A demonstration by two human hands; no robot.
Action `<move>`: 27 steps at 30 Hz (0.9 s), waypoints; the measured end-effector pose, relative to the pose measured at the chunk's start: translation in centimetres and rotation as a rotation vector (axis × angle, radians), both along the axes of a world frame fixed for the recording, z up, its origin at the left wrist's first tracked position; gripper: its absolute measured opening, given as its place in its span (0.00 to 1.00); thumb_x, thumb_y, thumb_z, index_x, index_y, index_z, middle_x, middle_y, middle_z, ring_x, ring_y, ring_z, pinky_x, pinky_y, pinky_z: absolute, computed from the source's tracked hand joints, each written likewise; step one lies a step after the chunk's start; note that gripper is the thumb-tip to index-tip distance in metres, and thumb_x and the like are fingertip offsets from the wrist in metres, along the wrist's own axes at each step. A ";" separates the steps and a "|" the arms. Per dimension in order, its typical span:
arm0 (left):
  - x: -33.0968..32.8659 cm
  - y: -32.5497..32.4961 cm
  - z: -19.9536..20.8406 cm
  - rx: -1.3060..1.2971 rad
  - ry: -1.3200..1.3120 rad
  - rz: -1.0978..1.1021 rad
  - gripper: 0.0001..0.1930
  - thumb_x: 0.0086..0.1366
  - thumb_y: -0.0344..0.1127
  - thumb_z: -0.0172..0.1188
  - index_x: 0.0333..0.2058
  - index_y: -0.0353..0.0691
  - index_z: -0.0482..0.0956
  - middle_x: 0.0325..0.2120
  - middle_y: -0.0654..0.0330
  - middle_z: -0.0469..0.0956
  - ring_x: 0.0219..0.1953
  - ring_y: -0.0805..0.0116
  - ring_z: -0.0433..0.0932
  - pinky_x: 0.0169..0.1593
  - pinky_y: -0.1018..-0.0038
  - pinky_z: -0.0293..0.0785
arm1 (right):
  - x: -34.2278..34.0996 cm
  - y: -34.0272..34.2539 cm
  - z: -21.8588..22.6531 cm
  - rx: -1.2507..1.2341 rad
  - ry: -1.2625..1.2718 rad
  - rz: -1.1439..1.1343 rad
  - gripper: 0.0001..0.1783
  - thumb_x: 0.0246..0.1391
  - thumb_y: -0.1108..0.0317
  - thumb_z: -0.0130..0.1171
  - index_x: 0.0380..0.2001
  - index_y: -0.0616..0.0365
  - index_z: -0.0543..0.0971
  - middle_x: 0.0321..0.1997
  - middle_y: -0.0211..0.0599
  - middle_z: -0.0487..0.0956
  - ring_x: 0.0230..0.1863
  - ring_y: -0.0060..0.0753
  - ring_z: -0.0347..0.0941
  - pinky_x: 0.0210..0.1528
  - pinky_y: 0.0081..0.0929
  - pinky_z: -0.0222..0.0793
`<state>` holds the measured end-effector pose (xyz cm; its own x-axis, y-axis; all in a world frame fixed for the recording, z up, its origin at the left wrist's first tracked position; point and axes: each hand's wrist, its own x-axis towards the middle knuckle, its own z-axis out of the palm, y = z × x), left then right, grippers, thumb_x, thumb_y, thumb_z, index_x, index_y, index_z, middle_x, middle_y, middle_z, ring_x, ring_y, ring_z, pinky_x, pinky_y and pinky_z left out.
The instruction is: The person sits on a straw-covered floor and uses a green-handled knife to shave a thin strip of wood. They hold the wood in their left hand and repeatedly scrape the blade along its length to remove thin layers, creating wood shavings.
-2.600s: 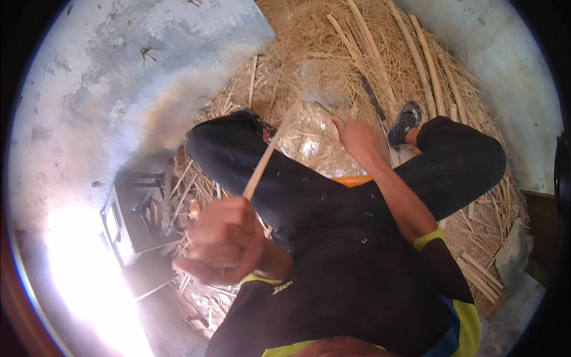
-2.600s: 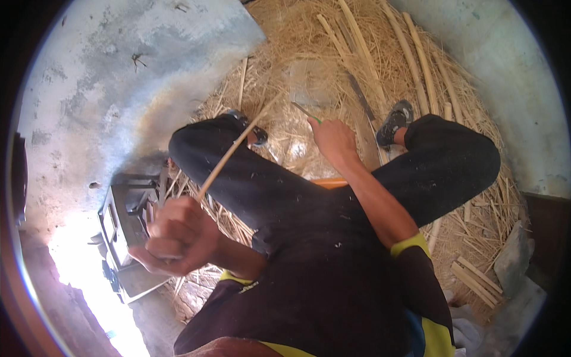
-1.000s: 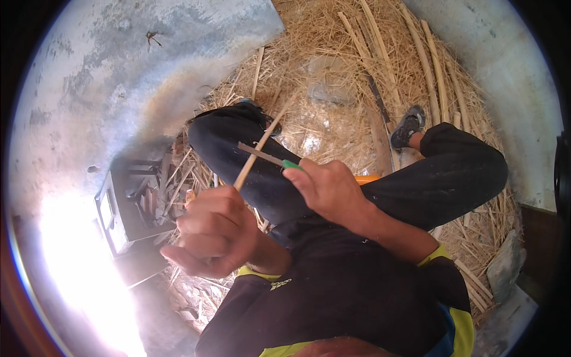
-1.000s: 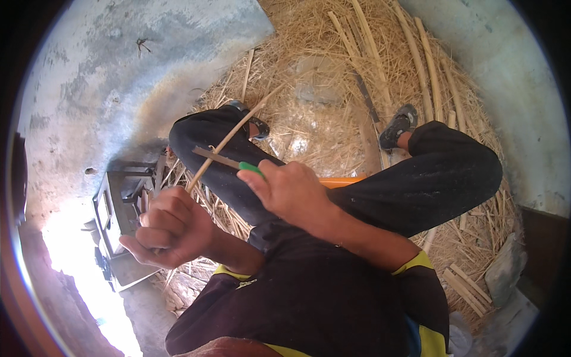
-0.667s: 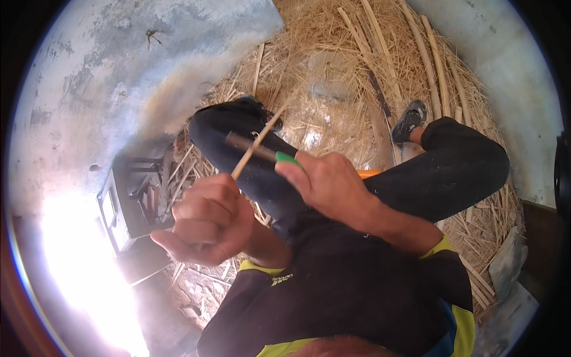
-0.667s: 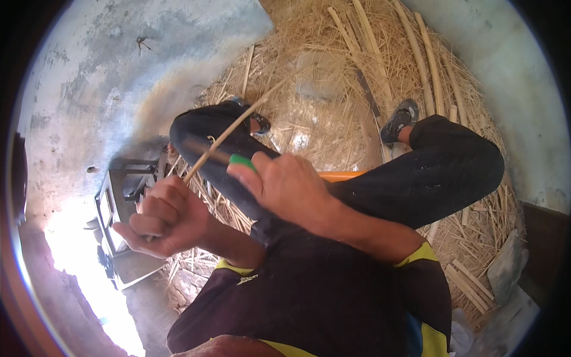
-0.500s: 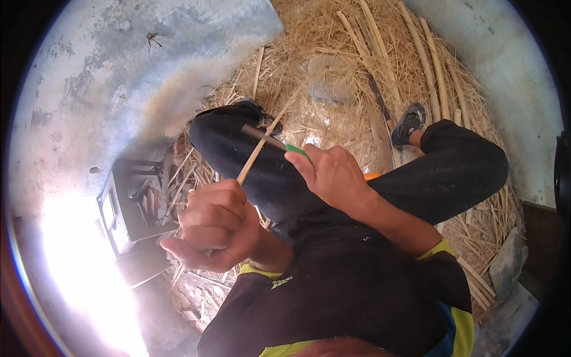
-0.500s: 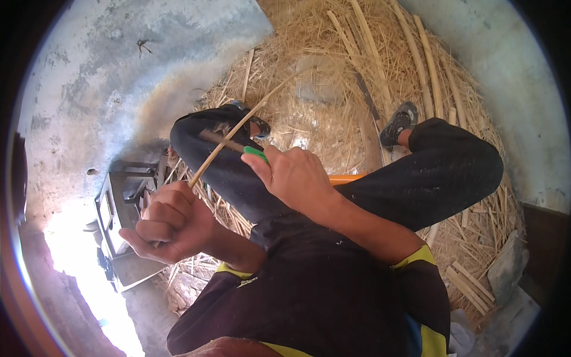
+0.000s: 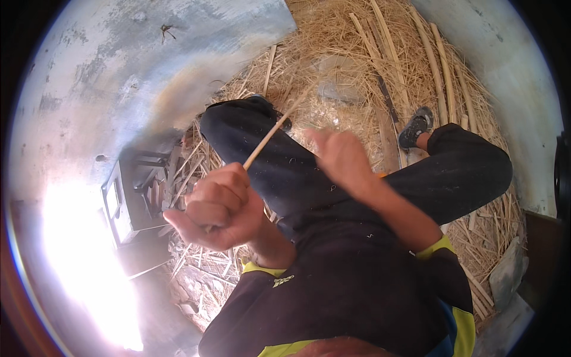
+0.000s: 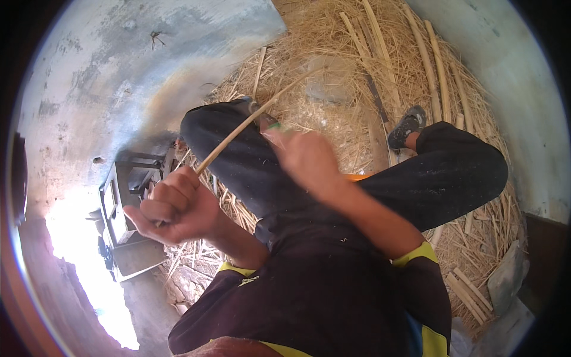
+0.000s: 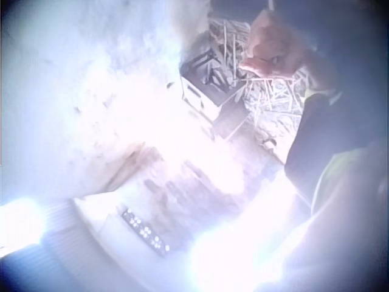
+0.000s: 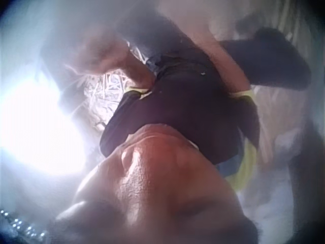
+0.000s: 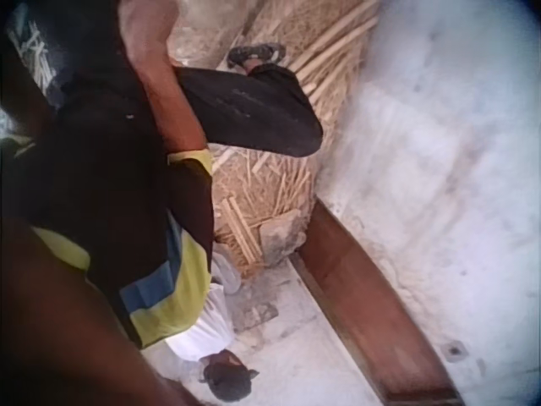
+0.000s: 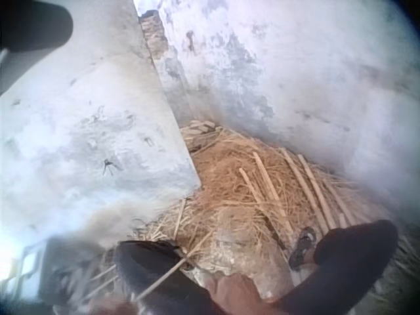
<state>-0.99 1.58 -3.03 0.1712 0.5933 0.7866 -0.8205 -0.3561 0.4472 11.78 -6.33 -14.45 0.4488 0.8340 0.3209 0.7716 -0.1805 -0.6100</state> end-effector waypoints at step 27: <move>2.3 -1.2 1.6 -0.167 0.227 1.174 0.21 0.73 0.44 0.37 0.18 0.47 0.55 0.15 0.69 0.50 0.16 0.79 0.52 0.19 0.83 0.51 | -4.0 -2.7 10.4 0.097 0.398 0.365 0.17 0.59 0.60 0.56 0.24 0.61 0.67 0.13 0.47 0.69 0.16 0.53 0.71 0.17 0.40 0.65</move>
